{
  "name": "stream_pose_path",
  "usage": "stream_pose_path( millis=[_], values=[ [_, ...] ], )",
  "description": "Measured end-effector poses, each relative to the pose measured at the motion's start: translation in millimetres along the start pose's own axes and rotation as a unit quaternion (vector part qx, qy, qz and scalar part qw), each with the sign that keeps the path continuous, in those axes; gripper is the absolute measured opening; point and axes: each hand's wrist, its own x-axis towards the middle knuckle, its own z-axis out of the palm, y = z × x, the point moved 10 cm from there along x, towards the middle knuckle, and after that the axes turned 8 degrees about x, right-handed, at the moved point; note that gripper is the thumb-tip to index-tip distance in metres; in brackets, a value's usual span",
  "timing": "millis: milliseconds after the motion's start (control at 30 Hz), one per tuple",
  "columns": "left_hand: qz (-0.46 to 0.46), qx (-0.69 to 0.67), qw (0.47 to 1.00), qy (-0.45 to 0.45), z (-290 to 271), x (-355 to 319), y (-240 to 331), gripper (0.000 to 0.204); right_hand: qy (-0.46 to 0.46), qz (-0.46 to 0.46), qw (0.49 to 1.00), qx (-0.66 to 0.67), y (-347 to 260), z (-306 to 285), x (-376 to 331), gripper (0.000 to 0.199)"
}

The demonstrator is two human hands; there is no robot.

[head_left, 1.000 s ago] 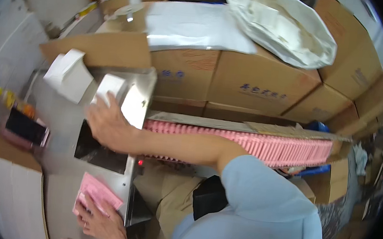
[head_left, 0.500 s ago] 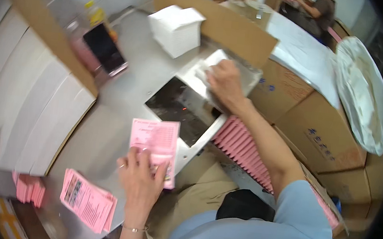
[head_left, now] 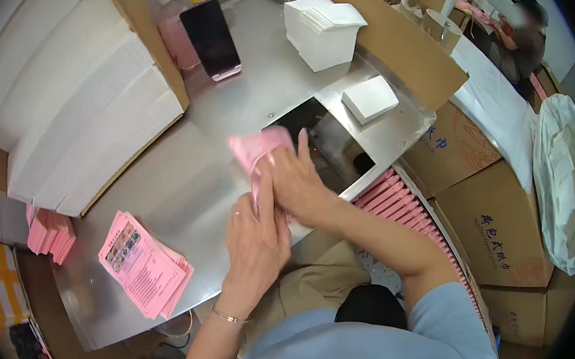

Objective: Organizing, counting, and packaging pink wallet-style tissue packs into large plastic bags and cardboard boxes.

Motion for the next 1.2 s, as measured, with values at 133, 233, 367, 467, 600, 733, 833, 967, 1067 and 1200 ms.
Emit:
stream_pose_path(
  millis=[133,233,367,467,600,733,833,967,1067,1200],
  values=[
    [-0.003,-0.077,0.994,-0.074,-13,-17,-26,0.055,0.066,-0.008,0.998,-0.001,56,-7,-14,0.028],
    [0.03,-0.129,0.988,-0.074,-26,-51,-37,0.027,-0.067,0.204,0.975,0.054,125,10,-37,0.008],
    [-0.087,0.107,0.985,0.106,-112,-79,-101,0.024,0.151,0.133,0.974,-0.107,99,-60,-35,0.017],
    [-0.182,0.314,0.931,0.042,-117,-119,-160,0.024,0.226,0.165,0.918,-0.281,138,-104,-52,0.019],
    [-0.186,0.222,0.954,-0.081,-95,-113,-180,0.023,0.235,0.151,0.928,-0.248,173,-89,-57,0.018],
    [-0.158,-0.098,0.98,0.07,-86,-60,-121,0.028,0.275,0.152,0.939,-0.143,172,-104,-57,0.013],
    [0.024,0.05,0.998,-0.004,-5,-27,-48,0.037,0.286,0.157,0.938,-0.113,185,-95,-64,0.011],
    [0.025,-0.015,0.995,-0.099,33,-17,-4,0.04,0.312,0.159,0.93,-0.114,188,-113,-74,0.04],
    [0.082,-0.049,0.993,-0.073,27,-14,4,0.053,0.308,0.003,0.951,-0.037,110,-95,-58,0.046],
    [0.08,0.0,0.996,-0.048,3,-23,-26,0.075,0.062,-0.053,0.996,-0.047,-1,-31,-46,0.035]
  ],
)
